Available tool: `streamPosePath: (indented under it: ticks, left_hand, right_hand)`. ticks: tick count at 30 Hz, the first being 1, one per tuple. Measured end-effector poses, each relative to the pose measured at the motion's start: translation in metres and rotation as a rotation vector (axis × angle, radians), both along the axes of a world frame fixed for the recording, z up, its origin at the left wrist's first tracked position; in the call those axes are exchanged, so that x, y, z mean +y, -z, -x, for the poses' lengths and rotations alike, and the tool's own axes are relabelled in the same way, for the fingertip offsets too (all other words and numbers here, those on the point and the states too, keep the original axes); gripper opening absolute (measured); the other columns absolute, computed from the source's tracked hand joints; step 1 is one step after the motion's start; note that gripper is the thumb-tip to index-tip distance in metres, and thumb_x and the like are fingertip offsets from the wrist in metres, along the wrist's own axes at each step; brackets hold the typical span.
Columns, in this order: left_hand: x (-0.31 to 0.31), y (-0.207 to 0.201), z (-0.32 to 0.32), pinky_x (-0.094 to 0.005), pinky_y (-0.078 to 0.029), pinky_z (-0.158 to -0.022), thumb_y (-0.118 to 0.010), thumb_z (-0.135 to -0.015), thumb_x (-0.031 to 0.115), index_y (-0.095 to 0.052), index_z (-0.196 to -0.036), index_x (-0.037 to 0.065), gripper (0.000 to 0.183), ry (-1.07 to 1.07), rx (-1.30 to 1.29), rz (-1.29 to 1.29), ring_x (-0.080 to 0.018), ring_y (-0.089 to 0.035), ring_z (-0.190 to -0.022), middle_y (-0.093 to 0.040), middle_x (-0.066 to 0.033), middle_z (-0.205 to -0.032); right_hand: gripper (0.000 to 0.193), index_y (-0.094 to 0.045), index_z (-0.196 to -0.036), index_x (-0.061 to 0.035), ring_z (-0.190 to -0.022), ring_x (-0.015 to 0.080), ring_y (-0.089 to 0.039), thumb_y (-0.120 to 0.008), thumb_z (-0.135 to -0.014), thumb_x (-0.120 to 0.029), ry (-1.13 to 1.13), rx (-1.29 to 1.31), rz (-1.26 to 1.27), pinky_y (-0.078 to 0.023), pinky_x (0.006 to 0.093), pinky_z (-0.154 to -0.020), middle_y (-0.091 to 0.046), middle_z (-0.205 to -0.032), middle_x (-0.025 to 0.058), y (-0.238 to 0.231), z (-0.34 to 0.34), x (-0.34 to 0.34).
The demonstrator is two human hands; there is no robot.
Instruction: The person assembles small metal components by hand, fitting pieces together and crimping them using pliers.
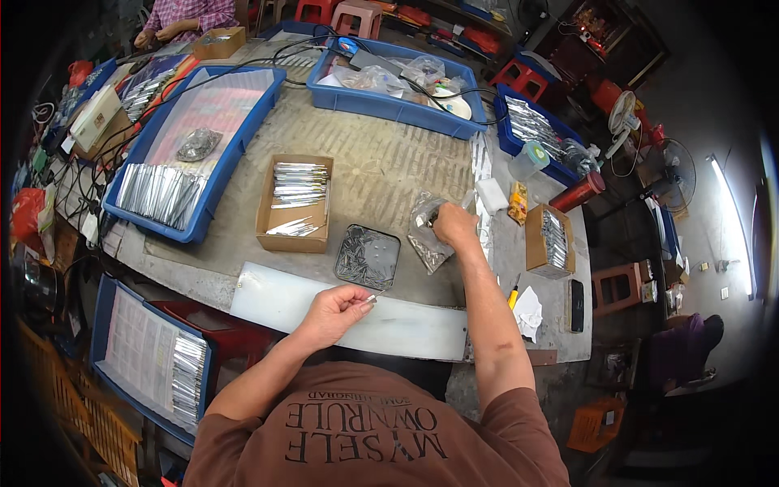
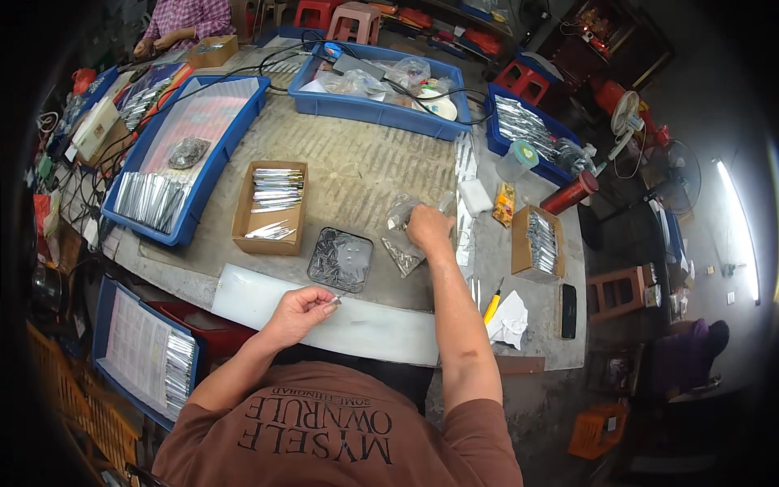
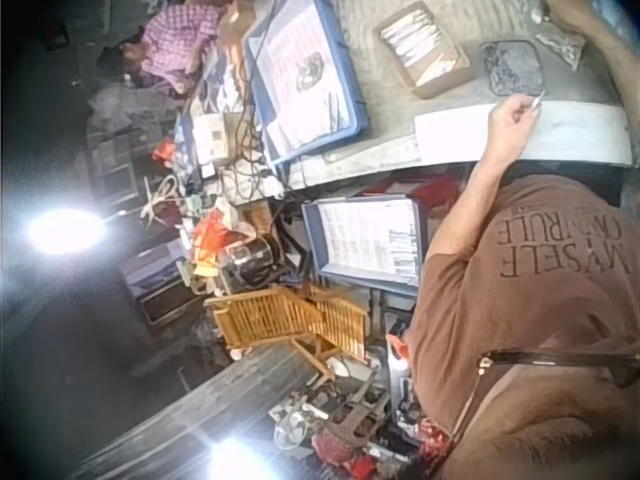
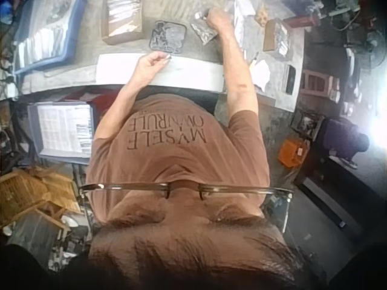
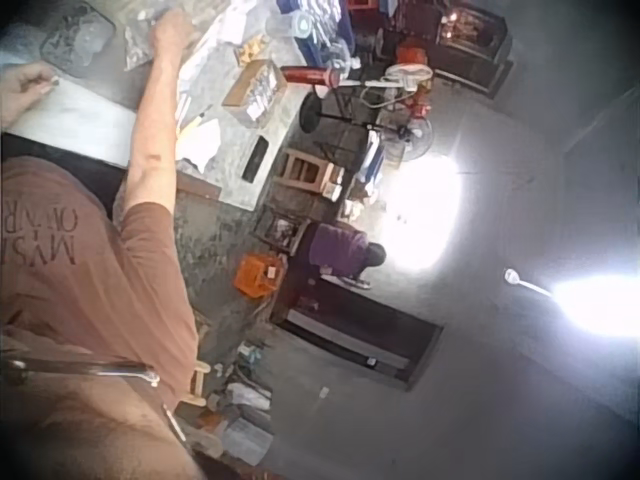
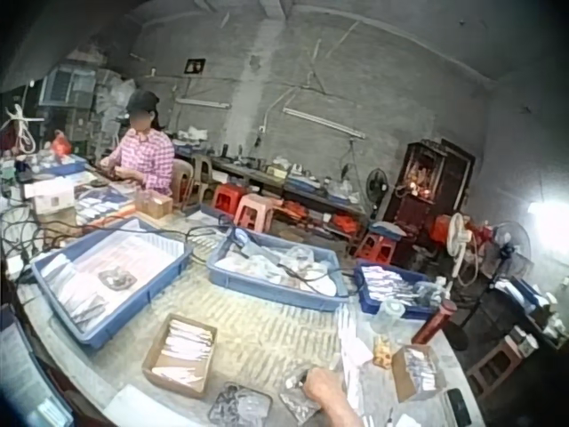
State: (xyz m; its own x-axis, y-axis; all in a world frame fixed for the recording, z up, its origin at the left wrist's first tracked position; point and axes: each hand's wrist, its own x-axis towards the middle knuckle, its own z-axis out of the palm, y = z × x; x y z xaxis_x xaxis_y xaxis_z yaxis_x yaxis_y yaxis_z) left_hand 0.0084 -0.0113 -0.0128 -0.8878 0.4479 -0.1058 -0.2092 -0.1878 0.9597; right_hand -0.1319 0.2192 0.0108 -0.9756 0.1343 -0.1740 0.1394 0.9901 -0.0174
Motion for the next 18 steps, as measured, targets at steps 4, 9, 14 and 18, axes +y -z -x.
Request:
streamPosePath:
  ticks: [4, 9, 14, 18]
  left_hand:
    - [-0.001, 0.001, -0.003, -0.0139, -0.037, -0.055, -0.053, -0.078, 0.007, -0.053, -0.088, -0.001, 0.013, -0.015, 0.021, -0.007, 0.0004, -0.043, -0.061, -0.051, 0.0048, -0.072]
    - [-0.002, 0.001, -0.004, -0.0141, -0.037, -0.054, -0.053, -0.078, 0.008, -0.053, -0.088, -0.001, 0.013, -0.025, 0.021, -0.008, 0.0003, -0.043, -0.061, -0.051, 0.0048, -0.072]
    - [-0.005, 0.000, -0.004, -0.0148, -0.038, -0.058, -0.054, -0.078, 0.009, -0.054, -0.087, -0.001, 0.013, -0.025, -0.002, -0.019, -0.0006, -0.045, -0.065, -0.052, 0.0038, -0.074]
    - [-0.006, 0.001, -0.001, -0.0156, -0.039, -0.063, -0.054, -0.077, 0.009, -0.054, -0.088, -0.001, 0.015, -0.012, -0.023, -0.029, -0.0015, -0.047, -0.069, -0.054, 0.0024, -0.077]
  right_hand:
    - [0.021, -0.061, -0.079, -0.0016, -0.083, 0.0311, -0.055, -0.045, -0.065, -0.005, 0.044, 0.026, 0.011, -0.027, 0.0552, -0.079, -0.058, -0.085, 0.0170, 0.003, 0.000, -0.004]
    - [0.021, -0.061, -0.079, -0.0015, -0.082, 0.0314, -0.055, -0.046, -0.065, -0.007, 0.026, 0.032, 0.000, -0.026, 0.0561, -0.078, -0.058, -0.086, 0.0173, 0.004, -0.002, -0.003]
    - [0.022, -0.058, -0.082, 0.0003, -0.081, 0.0323, -0.055, -0.046, -0.068, -0.013, 0.012, 0.130, 0.106, -0.034, 0.0477, -0.074, -0.058, -0.086, 0.0174, 0.001, -0.010, 0.003]
    - [0.021, -0.054, -0.079, 0.0022, -0.076, 0.0340, -0.054, -0.046, -0.070, -0.014, 0.014, 0.304, 0.281, -0.039, 0.0410, -0.066, -0.058, -0.082, 0.0175, 0.005, -0.018, 0.017]
